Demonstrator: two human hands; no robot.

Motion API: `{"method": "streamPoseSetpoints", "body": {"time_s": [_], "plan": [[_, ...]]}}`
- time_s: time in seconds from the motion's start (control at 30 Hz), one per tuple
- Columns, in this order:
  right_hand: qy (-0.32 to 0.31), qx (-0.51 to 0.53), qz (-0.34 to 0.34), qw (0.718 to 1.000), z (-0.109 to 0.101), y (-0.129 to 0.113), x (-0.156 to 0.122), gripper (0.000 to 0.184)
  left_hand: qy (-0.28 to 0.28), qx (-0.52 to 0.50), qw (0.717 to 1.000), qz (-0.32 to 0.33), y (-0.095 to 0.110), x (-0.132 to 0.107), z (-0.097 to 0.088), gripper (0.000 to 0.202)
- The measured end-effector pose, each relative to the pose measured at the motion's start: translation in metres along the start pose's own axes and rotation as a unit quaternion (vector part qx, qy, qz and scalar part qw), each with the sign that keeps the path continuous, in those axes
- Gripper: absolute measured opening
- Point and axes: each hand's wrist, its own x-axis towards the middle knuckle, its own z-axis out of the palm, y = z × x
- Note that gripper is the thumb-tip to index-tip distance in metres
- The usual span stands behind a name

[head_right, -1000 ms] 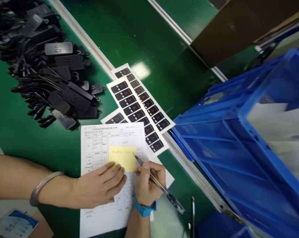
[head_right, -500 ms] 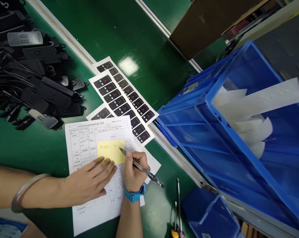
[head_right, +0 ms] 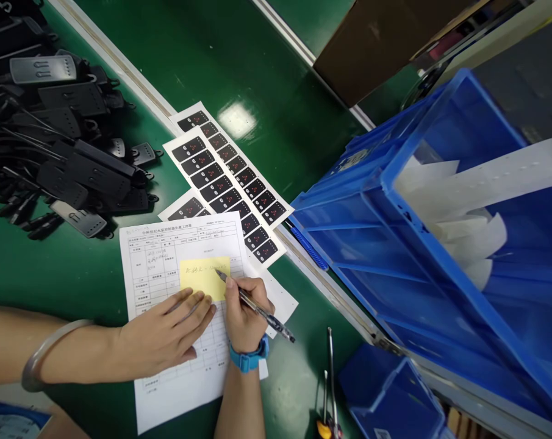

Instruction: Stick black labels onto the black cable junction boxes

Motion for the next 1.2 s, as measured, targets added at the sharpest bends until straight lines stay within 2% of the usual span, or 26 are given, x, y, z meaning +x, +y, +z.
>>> {"method": "streamPoseSetpoints", "body": {"time_s": [0.17,0.43,1.2], "plan": [[-0.004,0.006,0.007,1.000,0.0002,-0.0003,-0.0002,0.015,0.004,0.000,1.000,-0.001,0.0000,-0.0005,-0.0012,0.058],[0.025,-0.011,0.008,1.000,0.0020,-0.0020,0.0009,0.019,-0.002,0.005,1.000,0.000,-0.0007,0.0008,-0.0012,0.059],[0.004,-0.007,0.004,1.000,0.0012,-0.0012,0.0003,0.018,0.005,0.004,1.000,-0.001,-0.0004,0.0005,0.0001,0.058]]}}
